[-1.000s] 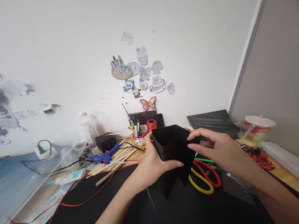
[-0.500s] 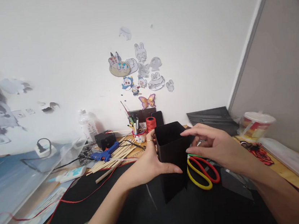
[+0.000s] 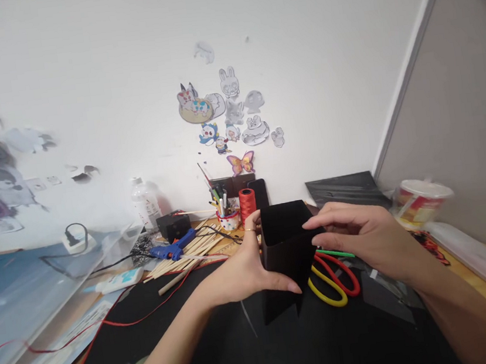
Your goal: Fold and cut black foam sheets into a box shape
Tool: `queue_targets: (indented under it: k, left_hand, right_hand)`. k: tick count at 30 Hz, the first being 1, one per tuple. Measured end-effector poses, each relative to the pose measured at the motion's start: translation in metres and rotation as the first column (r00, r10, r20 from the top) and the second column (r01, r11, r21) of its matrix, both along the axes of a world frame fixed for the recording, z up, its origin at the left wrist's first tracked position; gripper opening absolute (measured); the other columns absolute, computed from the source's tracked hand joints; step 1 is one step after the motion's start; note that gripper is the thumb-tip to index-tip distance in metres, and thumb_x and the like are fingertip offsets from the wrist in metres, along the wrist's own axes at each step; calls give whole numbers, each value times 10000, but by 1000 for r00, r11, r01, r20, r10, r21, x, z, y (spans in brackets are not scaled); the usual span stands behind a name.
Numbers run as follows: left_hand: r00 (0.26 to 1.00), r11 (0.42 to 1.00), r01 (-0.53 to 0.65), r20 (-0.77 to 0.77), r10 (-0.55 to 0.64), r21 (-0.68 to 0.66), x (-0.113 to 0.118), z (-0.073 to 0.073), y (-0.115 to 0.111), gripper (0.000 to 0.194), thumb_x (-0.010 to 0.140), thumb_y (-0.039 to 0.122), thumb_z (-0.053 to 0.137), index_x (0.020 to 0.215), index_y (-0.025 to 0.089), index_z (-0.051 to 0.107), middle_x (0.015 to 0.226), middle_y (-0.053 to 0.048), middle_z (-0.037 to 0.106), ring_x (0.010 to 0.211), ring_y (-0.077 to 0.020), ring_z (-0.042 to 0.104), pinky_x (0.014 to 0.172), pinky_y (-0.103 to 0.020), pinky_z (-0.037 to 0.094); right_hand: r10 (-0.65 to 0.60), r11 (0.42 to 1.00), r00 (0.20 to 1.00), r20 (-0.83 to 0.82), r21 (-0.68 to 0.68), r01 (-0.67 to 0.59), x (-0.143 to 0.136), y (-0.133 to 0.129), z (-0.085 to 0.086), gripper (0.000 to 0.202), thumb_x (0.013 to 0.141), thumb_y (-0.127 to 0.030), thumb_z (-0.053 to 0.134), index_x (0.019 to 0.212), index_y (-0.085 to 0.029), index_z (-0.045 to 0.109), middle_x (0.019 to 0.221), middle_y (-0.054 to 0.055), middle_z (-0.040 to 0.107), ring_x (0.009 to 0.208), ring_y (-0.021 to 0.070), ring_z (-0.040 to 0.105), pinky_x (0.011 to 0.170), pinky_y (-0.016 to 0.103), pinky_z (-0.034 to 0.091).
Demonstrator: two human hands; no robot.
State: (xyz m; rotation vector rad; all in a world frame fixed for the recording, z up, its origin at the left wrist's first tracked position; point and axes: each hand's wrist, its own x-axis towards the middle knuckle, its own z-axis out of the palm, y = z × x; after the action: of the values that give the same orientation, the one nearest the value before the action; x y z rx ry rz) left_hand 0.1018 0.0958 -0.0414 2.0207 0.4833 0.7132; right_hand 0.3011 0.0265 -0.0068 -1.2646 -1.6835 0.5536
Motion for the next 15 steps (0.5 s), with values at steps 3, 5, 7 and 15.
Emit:
queue_targets:
  k: [3,5,7,15]
  left_hand:
    - [999,1000,20,27,-19,-23,0,0,1,1057,593,265,785,1332,188,33,1398,-154,236,1296,-234,283,1070,-338,234]
    - [998,999,12,65,-10,-32,0,-1,2,1037,586,260,789,1324,193,63,1370,-148,287,1279,-239,306,1064,-342,241]
    - [995,999,4,100,1,-50,0,-3,3,1018,586,263,791,1313,196,81,1329,-141,343,1256,-241,336,1053,-347,255]
    - [979,984,9,204,28,-177,1,0,4,968,588,400,770,1297,180,149,1330,-158,341,1208,-264,388,997,-347,332]
  right_hand:
    - [-9,1000,999,39,2,9,1,-2,1,130,688,-341,697,764,-236,698,741,-2,591,665,110,545,561,202,438]
    - [-18,1000,997,76,11,17,1,-4,1,113,697,-346,690,728,-238,684,715,-11,588,643,105,529,548,204,418]
    - [-19,1000,994,110,21,17,1,-7,2,108,714,-351,676,710,-243,670,700,-17,586,638,105,521,545,207,406]
    - [-85,996,995,57,40,83,-3,-10,5,140,712,-360,669,658,-234,639,600,-35,576,522,79,505,457,173,386]
